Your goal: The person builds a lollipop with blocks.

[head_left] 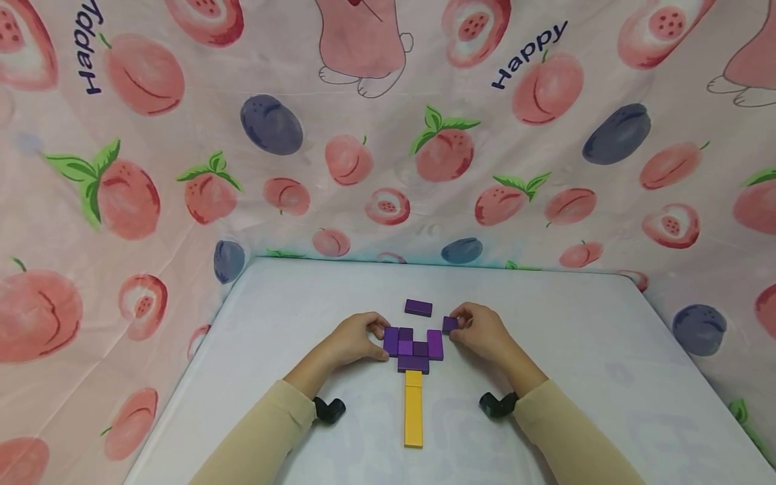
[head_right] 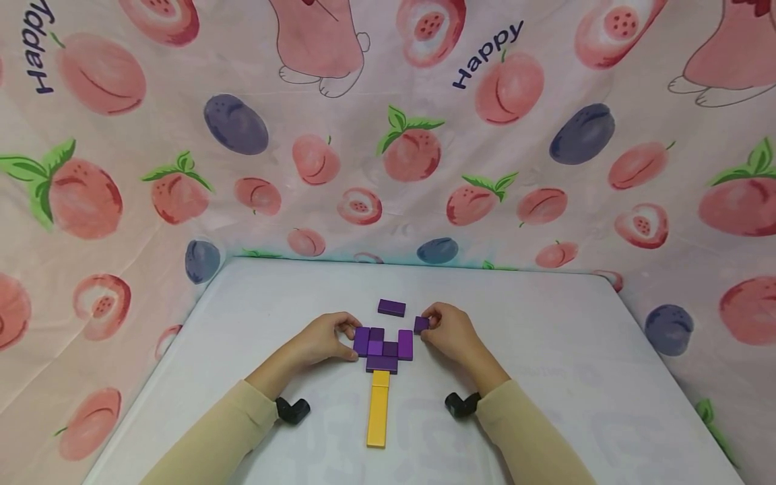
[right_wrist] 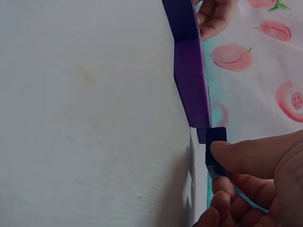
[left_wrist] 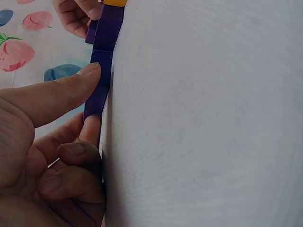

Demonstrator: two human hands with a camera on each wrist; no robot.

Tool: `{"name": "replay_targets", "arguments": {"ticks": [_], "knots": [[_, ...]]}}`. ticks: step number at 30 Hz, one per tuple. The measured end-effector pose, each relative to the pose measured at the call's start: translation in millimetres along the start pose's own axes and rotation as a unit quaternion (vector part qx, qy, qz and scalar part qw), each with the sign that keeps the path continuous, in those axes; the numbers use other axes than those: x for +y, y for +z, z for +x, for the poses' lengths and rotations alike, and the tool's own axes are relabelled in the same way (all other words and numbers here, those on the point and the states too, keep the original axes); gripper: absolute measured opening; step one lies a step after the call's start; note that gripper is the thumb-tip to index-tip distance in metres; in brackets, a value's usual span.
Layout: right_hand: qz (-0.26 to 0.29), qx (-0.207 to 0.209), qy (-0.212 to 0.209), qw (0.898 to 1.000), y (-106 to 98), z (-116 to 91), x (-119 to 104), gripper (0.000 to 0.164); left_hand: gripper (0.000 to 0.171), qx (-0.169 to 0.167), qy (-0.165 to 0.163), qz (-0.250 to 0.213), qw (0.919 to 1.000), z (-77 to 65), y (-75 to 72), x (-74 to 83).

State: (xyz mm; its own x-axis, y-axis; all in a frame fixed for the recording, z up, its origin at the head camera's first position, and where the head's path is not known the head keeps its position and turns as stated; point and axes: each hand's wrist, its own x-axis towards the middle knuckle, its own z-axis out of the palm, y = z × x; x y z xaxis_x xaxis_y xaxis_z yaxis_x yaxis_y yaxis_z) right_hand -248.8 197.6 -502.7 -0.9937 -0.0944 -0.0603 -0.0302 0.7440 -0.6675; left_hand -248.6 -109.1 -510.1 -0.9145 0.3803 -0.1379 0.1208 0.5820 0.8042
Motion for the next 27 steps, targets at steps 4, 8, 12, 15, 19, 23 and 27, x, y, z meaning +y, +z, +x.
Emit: {"name": "replay_targets", "arguments": {"ticks": [4, 8, 12, 15, 19, 23, 27], "knots": [[0.003, 0.001, -0.005, 1.000, -1, -1, -2, 0.029, 0.058, -0.001, -0.002, -0.002, 1.0000, -0.5, 0.1, 0.9], [0.009, -0.002, -0.004, 1.000, -1, -1, -6, 0.029, 0.058, 0.000, -0.004, -0.001, 1.0000, -0.8, 0.2, 1.0], [0.018, -0.001, 0.000, 1.000, 1, -2, -10, 0.029, 0.058, 0.000, -0.004, -0.001, 1.0000, -0.7, 0.2, 0.7], [0.026, 0.001, -0.003, 1.000, 3, -2, -12, 0.029, 0.058, 0.000, -0.004, 0.001, 1.0000, -0.8, 0.0, 0.4], [0.032, 0.001, -0.005, 0.999, 6, -3, -16, 0.029, 0.058, 0.000, -0.003, 0.003, 1.0000, -1.2, -0.4, 0.8], [0.035, -0.002, -0.002, 0.999, 10, -3, -20, 0.029, 0.058, -0.001, -0.003, 0.000, 1.0000, -1.7, -0.8, 1.9], [0.035, -0.005, -0.004, 0.999, 11, -4, -24, 0.029, 0.058, 0.000, -0.004, 0.004, 1.0000, -0.8, -0.4, 1.2]]}}
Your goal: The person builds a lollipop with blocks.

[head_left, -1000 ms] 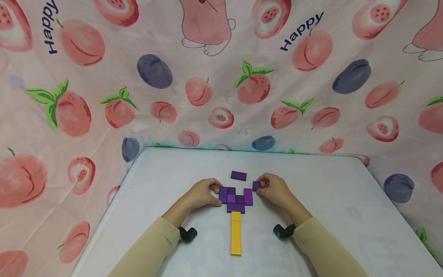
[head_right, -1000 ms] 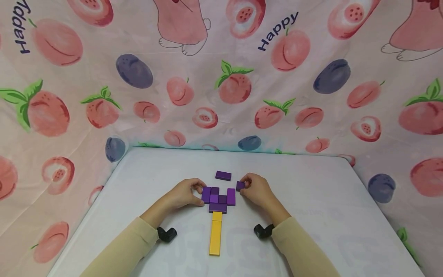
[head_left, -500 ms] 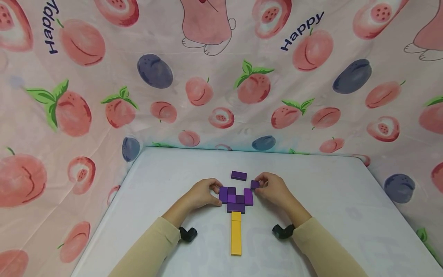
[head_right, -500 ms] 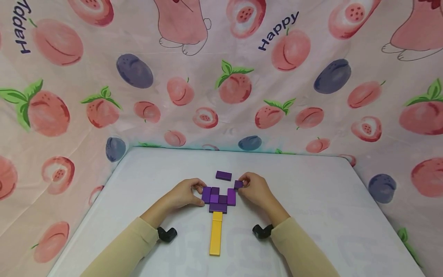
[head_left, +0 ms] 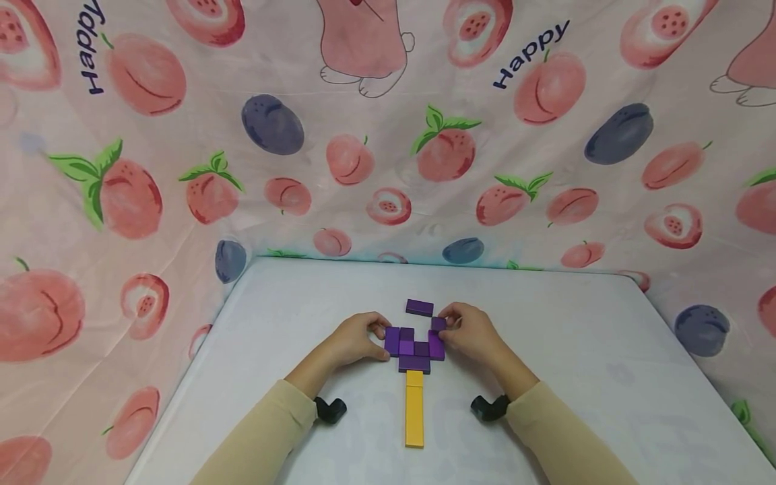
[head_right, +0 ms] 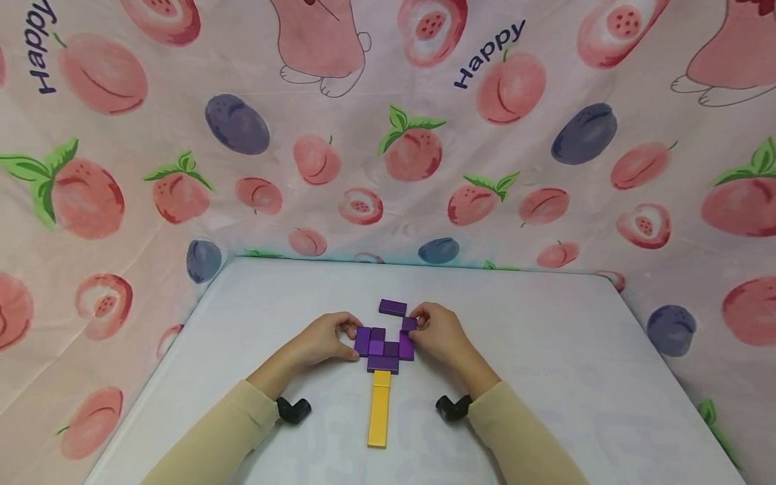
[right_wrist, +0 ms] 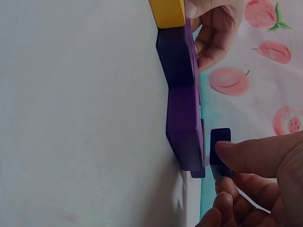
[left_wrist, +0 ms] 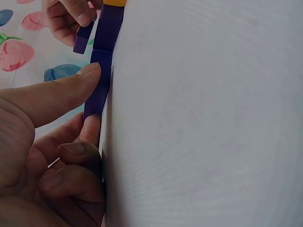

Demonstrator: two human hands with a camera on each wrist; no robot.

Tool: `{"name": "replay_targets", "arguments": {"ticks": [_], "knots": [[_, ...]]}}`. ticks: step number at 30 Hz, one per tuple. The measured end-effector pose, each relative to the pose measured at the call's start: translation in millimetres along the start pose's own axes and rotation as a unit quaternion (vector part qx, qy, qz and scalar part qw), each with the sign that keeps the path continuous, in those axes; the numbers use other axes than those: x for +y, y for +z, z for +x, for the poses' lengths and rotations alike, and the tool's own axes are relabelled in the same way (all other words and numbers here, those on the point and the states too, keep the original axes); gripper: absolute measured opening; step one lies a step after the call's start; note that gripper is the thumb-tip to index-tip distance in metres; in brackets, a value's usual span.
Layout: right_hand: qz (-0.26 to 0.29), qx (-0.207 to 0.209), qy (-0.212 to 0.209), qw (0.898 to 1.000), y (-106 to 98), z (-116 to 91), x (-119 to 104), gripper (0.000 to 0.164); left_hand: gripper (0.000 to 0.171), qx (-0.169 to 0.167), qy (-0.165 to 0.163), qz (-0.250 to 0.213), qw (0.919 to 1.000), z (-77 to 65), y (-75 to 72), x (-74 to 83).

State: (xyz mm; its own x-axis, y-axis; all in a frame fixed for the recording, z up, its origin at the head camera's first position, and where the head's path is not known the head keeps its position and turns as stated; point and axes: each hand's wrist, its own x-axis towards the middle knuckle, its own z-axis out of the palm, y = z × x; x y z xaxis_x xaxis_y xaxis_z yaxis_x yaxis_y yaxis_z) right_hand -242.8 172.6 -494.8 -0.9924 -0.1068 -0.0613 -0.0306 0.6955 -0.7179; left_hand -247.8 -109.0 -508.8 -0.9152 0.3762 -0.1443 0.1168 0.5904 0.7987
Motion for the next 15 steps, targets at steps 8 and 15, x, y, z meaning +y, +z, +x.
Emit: {"name": "replay_targets", "arguments": {"ticks": [8, 15], "knots": [[-0.004, -0.004, -0.006, 1.000, 4, -2, -7, 0.029, 0.058, 0.001, 0.002, 0.005, 1.0000, 0.2, 0.0, -0.1], [-0.003, -0.012, -0.007, 1.000, 8, -2, -11, 0.028, 0.058, 0.001, 0.003, 0.007, 1.0000, -0.6, -0.2, 1.0]]}}
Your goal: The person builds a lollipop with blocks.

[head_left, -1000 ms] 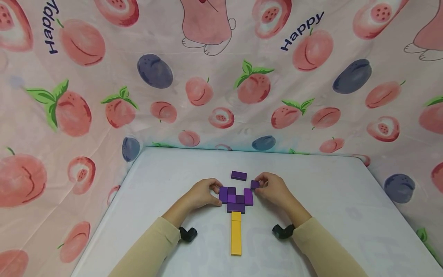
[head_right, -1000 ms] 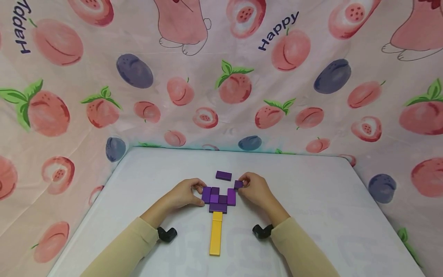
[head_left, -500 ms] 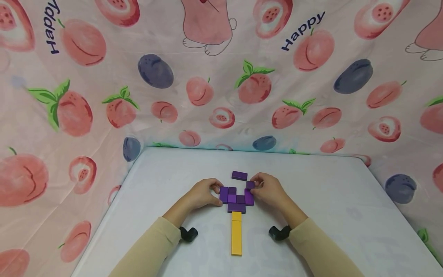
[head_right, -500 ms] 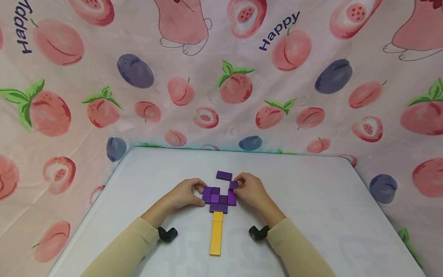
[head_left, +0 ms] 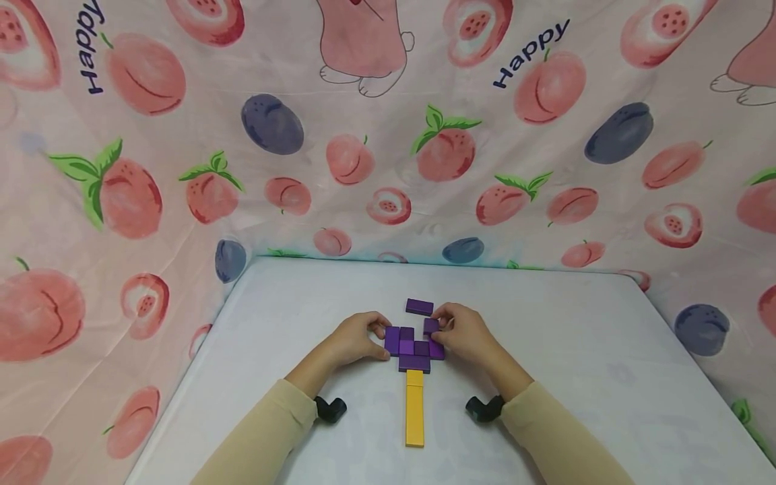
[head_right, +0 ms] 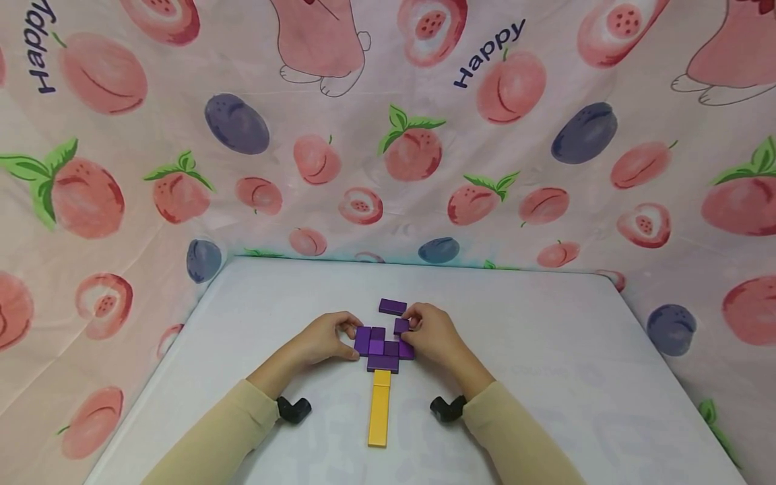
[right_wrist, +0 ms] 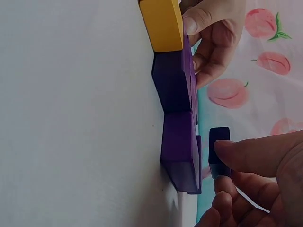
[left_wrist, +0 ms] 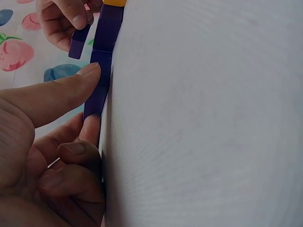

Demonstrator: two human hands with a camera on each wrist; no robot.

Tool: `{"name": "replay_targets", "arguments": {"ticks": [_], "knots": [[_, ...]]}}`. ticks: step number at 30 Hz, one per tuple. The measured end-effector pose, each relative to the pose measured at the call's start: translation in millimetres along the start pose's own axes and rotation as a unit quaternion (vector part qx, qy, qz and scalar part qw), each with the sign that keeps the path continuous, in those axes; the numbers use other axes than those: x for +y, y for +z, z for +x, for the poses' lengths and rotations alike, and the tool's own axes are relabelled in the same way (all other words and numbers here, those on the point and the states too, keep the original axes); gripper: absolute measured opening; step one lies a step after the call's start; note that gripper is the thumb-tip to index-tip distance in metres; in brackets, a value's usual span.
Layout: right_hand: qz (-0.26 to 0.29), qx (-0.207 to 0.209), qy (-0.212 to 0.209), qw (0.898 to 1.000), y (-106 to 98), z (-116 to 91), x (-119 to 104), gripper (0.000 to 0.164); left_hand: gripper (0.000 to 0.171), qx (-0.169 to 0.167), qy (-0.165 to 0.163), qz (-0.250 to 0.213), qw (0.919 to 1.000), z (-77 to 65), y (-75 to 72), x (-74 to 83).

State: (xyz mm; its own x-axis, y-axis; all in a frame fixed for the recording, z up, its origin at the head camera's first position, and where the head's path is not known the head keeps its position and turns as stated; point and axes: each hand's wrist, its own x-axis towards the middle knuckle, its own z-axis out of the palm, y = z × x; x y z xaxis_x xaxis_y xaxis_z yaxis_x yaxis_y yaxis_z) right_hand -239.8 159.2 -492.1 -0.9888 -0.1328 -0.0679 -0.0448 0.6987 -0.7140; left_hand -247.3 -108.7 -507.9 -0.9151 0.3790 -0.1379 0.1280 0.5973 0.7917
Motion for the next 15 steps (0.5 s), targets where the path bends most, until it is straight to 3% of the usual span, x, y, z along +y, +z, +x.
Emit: {"name": "replay_targets", "arguments": {"ticks": [15], "knots": [[-0.020, -0.013, -0.021, 0.999, 7.8, 0.6, -5.4, 0.026, 0.058, -0.003, -0.005, -0.009, 0.9999, 0.6, -1.1, 0.1]]}}
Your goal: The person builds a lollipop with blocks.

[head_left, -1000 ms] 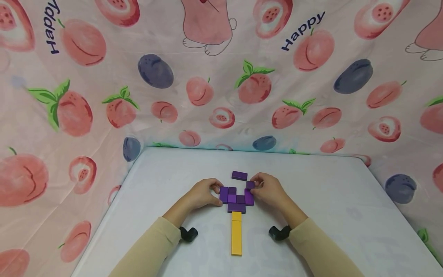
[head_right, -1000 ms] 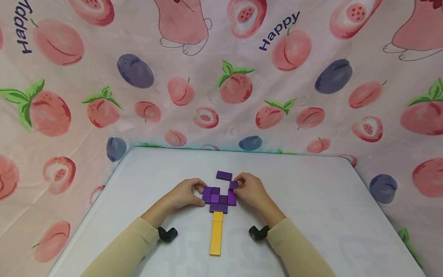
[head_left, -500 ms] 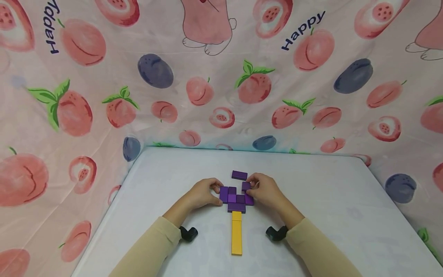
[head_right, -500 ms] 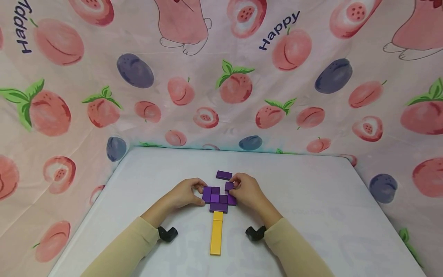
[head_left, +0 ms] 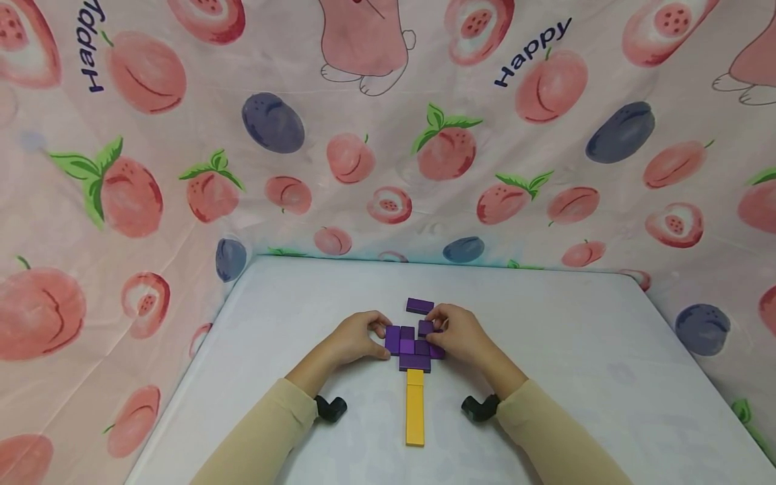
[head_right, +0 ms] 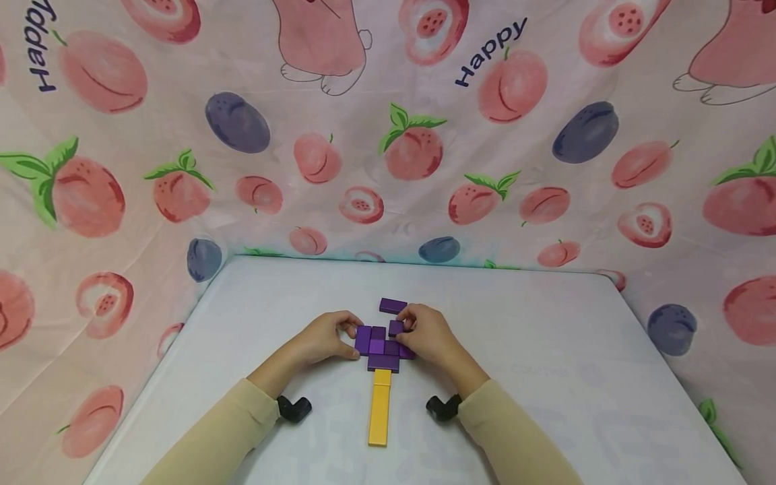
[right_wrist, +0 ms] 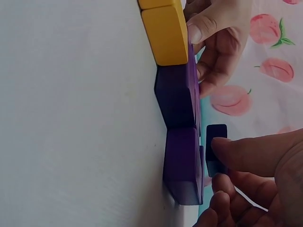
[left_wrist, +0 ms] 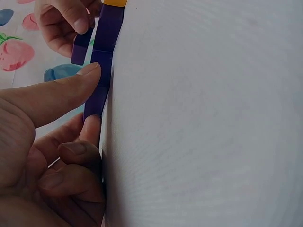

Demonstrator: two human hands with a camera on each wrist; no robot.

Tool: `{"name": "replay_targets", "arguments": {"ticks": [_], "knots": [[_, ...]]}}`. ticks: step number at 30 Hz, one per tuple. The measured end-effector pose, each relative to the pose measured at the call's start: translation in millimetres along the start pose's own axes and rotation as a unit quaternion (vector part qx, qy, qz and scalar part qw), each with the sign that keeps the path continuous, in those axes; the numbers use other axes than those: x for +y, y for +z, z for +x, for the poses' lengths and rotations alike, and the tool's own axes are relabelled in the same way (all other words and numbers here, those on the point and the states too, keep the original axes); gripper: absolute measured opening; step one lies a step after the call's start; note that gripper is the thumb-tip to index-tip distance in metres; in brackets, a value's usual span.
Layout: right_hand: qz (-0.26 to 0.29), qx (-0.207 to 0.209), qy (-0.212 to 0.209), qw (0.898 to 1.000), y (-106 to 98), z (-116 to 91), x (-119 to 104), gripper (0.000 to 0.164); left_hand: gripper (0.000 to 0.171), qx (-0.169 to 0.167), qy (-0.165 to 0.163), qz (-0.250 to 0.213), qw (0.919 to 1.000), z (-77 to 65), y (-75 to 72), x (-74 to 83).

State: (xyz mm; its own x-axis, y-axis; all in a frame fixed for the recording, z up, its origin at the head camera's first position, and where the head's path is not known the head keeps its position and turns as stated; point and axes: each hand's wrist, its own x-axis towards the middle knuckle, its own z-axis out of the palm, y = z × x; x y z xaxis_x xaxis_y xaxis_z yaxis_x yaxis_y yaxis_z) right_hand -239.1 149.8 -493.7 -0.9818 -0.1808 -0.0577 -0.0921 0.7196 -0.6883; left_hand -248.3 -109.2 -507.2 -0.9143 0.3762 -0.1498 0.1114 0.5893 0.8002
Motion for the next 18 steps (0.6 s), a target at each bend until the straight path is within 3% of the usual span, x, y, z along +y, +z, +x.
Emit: {"name": "replay_targets", "arguments": {"ticks": [18], "knots": [[-0.013, -0.016, 0.005, 1.000, 4.5, 1.8, -3.7, 0.025, 0.058, 0.001, 0.004, 0.001, 1.0000, 0.8, 0.5, -0.8]]}}
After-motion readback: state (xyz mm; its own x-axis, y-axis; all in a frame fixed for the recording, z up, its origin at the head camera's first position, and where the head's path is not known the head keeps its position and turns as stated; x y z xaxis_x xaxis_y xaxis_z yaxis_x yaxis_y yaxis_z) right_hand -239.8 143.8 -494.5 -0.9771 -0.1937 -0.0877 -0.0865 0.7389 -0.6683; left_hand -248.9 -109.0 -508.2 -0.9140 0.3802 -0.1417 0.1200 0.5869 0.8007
